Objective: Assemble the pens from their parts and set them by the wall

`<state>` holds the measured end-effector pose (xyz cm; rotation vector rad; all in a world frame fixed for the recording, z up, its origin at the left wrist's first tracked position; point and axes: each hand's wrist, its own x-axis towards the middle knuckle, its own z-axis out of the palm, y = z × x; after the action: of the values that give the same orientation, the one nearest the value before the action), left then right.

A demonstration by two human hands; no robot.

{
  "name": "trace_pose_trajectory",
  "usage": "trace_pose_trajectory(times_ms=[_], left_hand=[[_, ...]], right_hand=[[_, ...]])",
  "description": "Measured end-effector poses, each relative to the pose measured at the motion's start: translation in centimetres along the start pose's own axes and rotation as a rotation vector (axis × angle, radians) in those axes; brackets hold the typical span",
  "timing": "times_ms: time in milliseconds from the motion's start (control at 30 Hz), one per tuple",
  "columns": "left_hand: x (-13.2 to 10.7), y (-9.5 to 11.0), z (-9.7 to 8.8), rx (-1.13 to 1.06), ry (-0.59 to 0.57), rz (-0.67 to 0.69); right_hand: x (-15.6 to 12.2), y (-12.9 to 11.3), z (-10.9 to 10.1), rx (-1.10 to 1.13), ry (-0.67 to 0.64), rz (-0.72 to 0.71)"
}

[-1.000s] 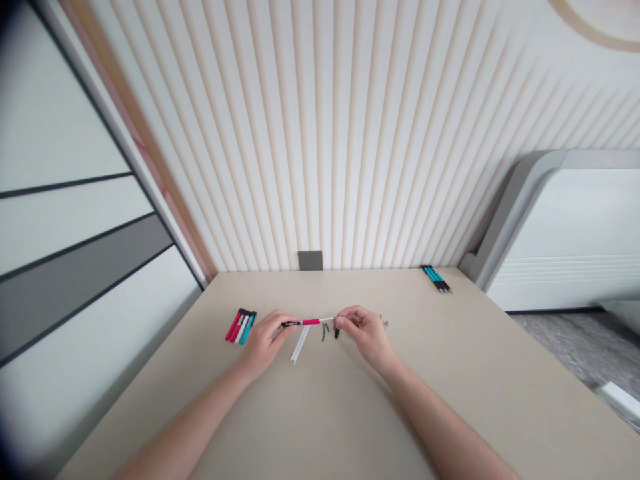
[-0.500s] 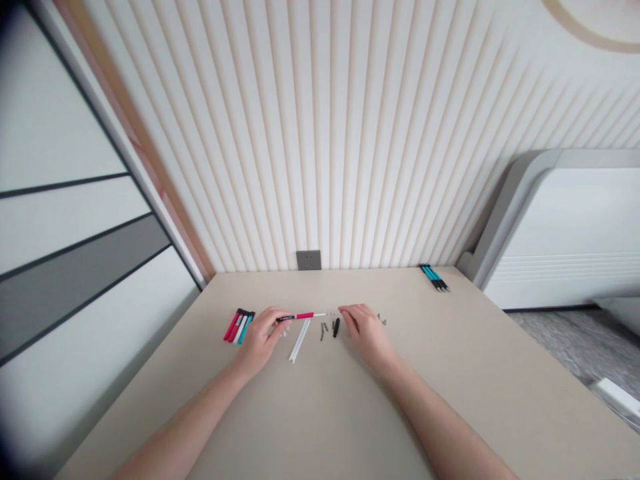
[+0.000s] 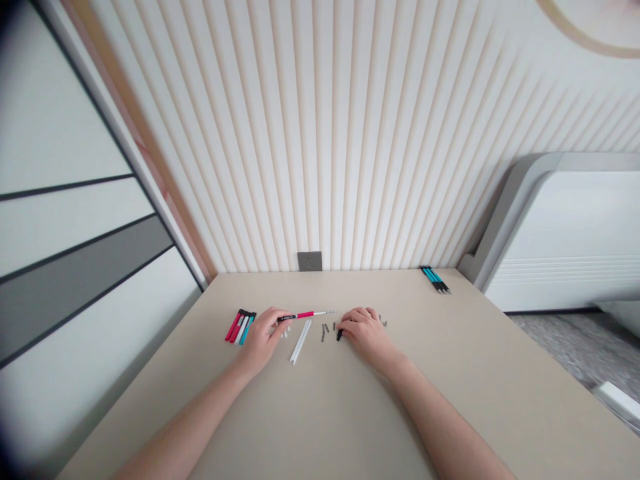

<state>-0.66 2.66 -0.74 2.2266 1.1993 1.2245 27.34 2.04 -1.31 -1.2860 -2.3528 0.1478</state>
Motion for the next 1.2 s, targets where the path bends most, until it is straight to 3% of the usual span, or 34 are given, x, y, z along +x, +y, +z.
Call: trace_pose_trajectory(times_ms=[267, 467, 567, 967, 1200], left_hand=[[0.0, -0.2, 0.0, 0.057, 0.027, -0.008], [0.0, -0.3, 0.0, 0.084, 0.025, -0.016], [0.0, -0.3, 0.0, 0.059, 0.002, -0.019], [-0.1, -0.1, -0.1, 0.047, -0.070, -0.007], [-0.1, 0.6, 0.0, 0.070, -0.163, 0.051]], right_hand=[[0.0, 0.1, -0.9, 0.184, -0.041, -0.029], [0.0, 1.2, -2.1, 0.194, 0.170, 0.067], [0.1, 1.5, -2.3, 0.155, 0.215, 0.071], [0.0, 1.2, -1.7, 0.145, 0.191, -0.005], [0.0, -0.7, -1.7, 0.224, 0.140, -0.050]])
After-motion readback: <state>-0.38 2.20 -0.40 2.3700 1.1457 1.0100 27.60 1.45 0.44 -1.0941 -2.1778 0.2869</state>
